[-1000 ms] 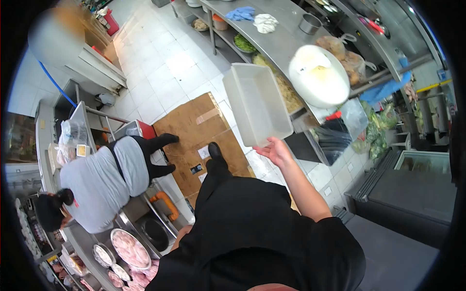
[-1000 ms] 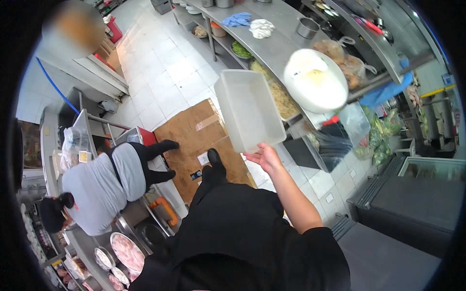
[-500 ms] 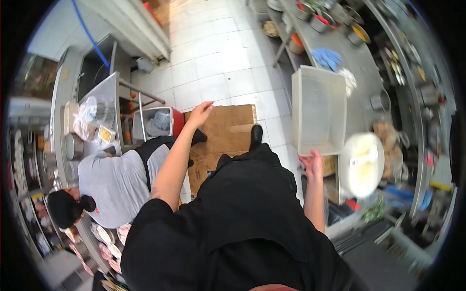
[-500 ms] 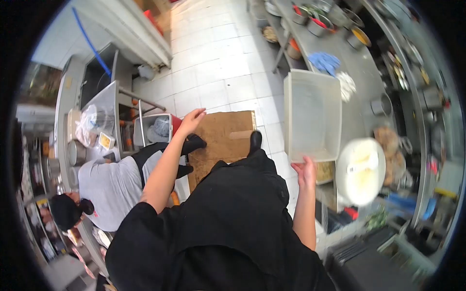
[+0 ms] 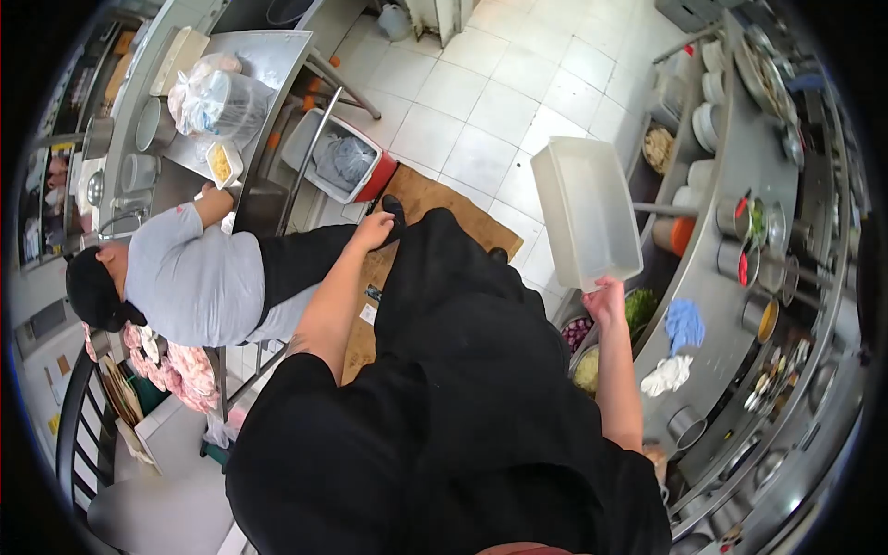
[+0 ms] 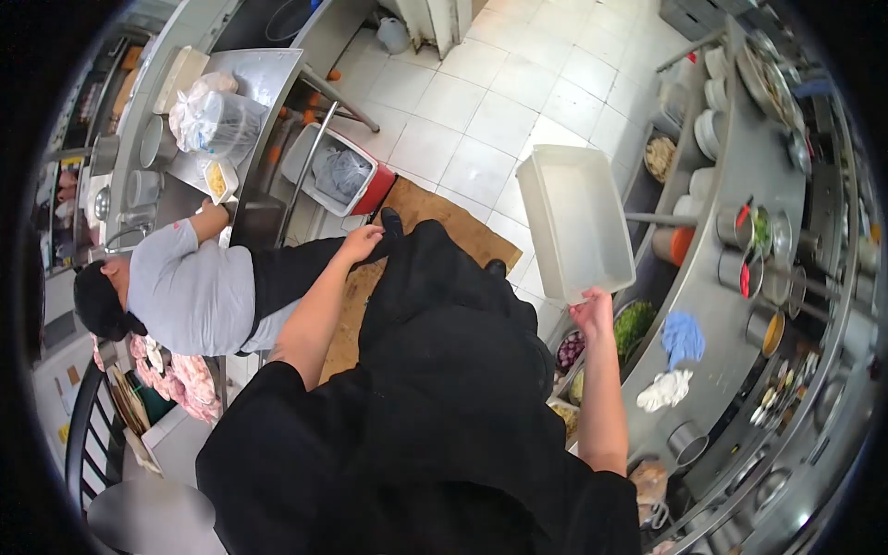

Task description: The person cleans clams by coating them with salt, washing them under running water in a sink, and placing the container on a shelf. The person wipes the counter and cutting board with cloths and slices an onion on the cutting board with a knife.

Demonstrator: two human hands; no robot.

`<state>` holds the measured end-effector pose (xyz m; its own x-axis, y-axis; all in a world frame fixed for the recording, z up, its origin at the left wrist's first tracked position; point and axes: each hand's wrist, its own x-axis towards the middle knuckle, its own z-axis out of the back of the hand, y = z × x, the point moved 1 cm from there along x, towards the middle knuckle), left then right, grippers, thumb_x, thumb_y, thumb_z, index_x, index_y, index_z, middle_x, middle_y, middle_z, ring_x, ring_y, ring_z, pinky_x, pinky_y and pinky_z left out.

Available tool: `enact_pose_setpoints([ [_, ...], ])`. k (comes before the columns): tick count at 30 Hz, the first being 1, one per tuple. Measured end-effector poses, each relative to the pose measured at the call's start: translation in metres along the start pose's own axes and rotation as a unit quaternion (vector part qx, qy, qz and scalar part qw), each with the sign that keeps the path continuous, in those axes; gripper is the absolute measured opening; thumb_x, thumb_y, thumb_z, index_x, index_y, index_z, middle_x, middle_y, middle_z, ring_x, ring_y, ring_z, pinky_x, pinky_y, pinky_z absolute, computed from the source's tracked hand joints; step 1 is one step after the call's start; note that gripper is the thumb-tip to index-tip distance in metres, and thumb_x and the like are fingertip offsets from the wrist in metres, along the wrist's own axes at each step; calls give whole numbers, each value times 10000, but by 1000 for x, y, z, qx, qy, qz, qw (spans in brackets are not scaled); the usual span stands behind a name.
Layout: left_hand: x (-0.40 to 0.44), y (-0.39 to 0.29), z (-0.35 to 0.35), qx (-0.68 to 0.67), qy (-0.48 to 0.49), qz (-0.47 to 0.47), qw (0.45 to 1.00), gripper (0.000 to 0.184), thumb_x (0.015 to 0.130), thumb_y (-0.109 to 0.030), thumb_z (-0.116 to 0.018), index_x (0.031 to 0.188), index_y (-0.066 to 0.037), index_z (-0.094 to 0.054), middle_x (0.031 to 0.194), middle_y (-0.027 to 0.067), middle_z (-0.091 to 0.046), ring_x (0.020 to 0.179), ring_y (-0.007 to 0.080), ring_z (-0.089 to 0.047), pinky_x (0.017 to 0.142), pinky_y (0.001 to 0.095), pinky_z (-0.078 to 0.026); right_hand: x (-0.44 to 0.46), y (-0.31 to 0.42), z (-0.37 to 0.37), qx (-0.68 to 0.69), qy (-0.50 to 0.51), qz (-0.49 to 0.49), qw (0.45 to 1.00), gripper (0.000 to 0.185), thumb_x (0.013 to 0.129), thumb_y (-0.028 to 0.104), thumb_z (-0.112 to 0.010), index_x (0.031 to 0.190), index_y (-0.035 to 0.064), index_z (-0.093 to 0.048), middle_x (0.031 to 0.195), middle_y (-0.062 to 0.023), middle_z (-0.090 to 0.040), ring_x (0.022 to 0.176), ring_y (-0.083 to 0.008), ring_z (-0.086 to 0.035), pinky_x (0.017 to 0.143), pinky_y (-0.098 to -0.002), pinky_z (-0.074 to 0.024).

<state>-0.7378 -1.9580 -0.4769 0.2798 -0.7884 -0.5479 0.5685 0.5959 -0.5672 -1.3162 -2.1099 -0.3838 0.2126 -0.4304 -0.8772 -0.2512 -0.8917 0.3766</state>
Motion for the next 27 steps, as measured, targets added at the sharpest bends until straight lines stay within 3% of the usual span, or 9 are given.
enact_pose_setpoints([
  [4,74,44,28,-19,-29,58,998,341,955,-224,-573,1236,-49,-656,1180,181,-690,1118,318,-652,970,388,-498,34,47,-94,-51,12,-14,999,497,718,121,-501,1209,44,-510,1029,-91,-661,808,-221,-638,654,-341,-526],
  [5,97,59,32,-4,-35,88,995,346,955,-216,-558,1245,-49,-649,1188,186,-685,1124,323,-646,978,394,-493,45,51,-111,-63,-11,-11,998,569,703,92,-494,1269,33,-489,1107,-121,-648,900,-251,-637,688,-358,-550],
  [8,174,113,35,31,-15,162,986,354,936,-190,-543,1244,-46,-641,1245,183,-659,1184,342,-606,1004,434,-478,61,57,-172,-96,-94,18,991,508,706,68,-494,1211,16,-502,1137,-168,-638,985,-301,-618,799,-437,-540],
  [10,219,105,63,194,82,233,949,360,920,-200,-546,1235,-53,-638,1305,160,-629,1247,358,-557,1017,477,-472,89,46,-162,-101,-105,52,988,553,706,58,-496,1254,-13,-486,1191,-186,-618,1072,-308,-573,899,-449,-500],
  [13,288,157,56,282,127,180,934,370,937,-180,-506,1283,-88,-602,1372,84,-573,1291,308,-500,998,492,-475,97,48,-184,-134,-153,-30,979,704,670,30,-492,1370,8,-422,1208,-149,-605,1092,-300,-570,934,-442,-485],
  [16,334,218,29,352,98,104,925,395,951,-188,-493,1333,-119,-564,1403,30,-527,1282,254,-488,965,493,-472,109,51,-202,-125,-207,-100,965,678,684,27,-503,1359,28,-437,1174,-123,-616,1018,-278,-596,835,-429,-511],
  [19,356,255,6,435,101,69,892,424,958,-220,-496,1375,-152,-528,1431,6,-482,1267,224,-492,927,512,-458,128,63,-228,-188,-257,-144,937,678,722,35,-524,1390,58,-416,1133,-92,-615,824,-220,-621,590,-374,-500],
  [24,368,233,18,511,185,120,831,386,952,-223,-509,1325,-159,-586,1345,42,-557,1188,223,-559,902,528,-429,161,97,-250,-274,-237,-96,927,694,718,12,-517,1401,57,-402,1082,-103,-615,809,-218,-626,516,-300,-483],
  [27,351,240,34,548,223,70,803,292,931,-214,-537,1163,-130,-693,1164,71,-662,1079,244,-628,913,514,-432,164,115,-280,-388,-236,-46,890,769,747,28,-497,1501,77,-350,1227,-88,-609,798,-171,-610,548,-278,-459],
])
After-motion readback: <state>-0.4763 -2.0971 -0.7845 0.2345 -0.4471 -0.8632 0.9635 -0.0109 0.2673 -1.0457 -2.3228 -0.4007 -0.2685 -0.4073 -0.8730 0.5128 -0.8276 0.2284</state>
